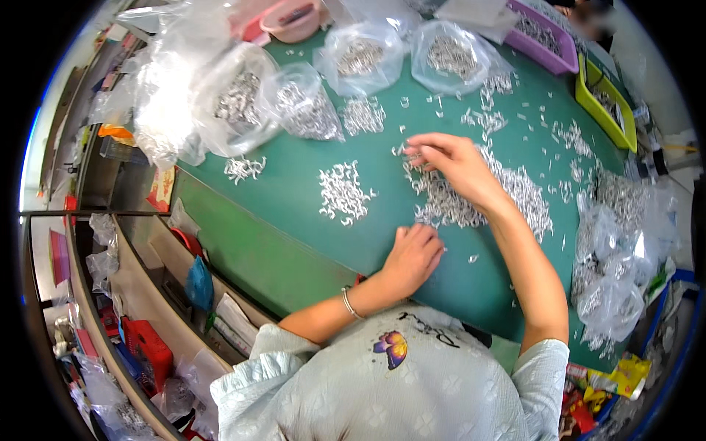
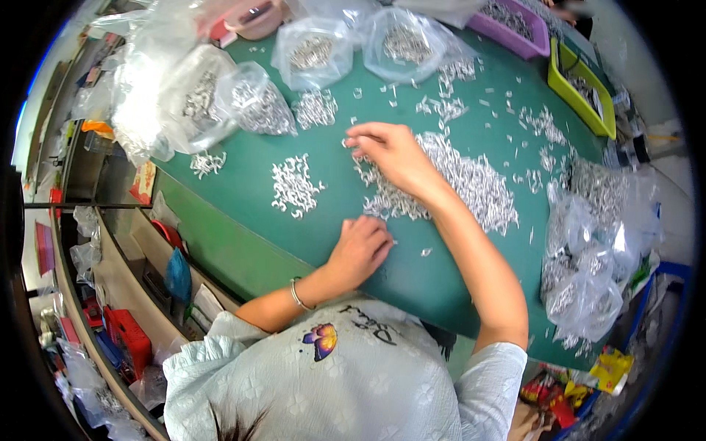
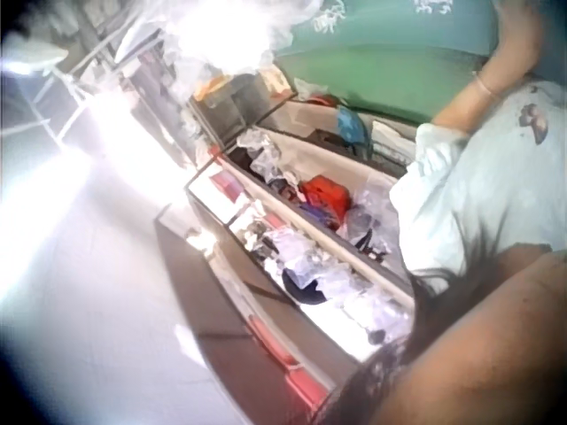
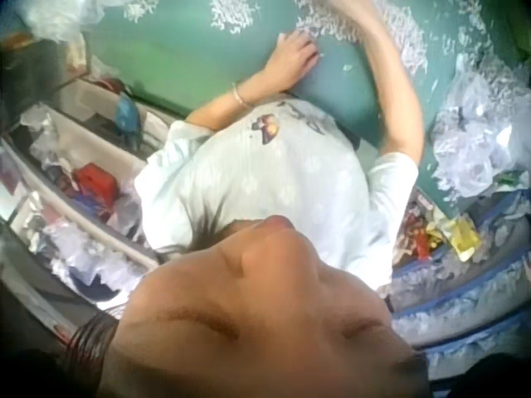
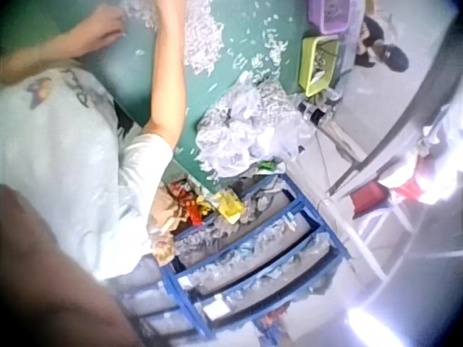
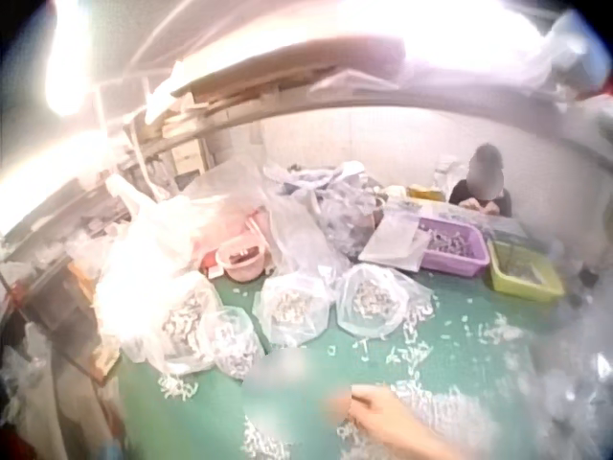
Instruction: The person sorts silver decorative metal clips on a green workbench by picking up individual pieces and moving them into different piles.
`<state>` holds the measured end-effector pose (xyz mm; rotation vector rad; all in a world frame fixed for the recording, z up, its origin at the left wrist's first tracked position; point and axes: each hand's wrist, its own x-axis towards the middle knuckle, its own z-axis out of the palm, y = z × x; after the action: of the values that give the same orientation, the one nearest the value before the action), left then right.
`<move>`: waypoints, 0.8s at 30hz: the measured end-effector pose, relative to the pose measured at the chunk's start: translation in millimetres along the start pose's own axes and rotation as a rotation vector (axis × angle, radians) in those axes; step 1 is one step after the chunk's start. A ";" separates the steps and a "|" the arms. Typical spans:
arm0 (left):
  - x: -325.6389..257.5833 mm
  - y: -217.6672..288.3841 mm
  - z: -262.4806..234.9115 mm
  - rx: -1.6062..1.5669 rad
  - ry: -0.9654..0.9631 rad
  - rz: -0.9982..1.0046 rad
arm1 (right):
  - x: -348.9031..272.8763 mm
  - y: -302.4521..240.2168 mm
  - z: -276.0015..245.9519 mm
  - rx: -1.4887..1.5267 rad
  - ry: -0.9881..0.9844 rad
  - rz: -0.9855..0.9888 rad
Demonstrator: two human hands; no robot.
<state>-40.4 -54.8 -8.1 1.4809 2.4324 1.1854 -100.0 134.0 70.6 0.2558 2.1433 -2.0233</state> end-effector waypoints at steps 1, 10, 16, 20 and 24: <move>3.6 -0.9 -2.4 -0.018 -0.011 0.003 | -21.5 8.1 -9.2 -0.121 -0.032 0.008; -2.0 2.2 -4.9 -0.112 -0.100 0.013 | -161.8 78.0 25.3 -1.027 0.183 -0.083; 16.2 5.9 0.6 0.137 -0.184 0.037 | -173.2 87.0 40.1 -1.046 0.327 -0.040; -6.1 9.8 1.2 0.004 -0.300 0.032 | -185.4 93.4 41.9 -1.040 0.372 -0.032; 11.7 19.2 9.1 0.083 -0.187 0.048 | -173.0 104.8 52.6 -1.069 0.441 -0.033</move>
<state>-28.8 -35.8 1.4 1.6010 2.3600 0.9166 94.4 87.6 9.5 0.5048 3.1243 -0.6104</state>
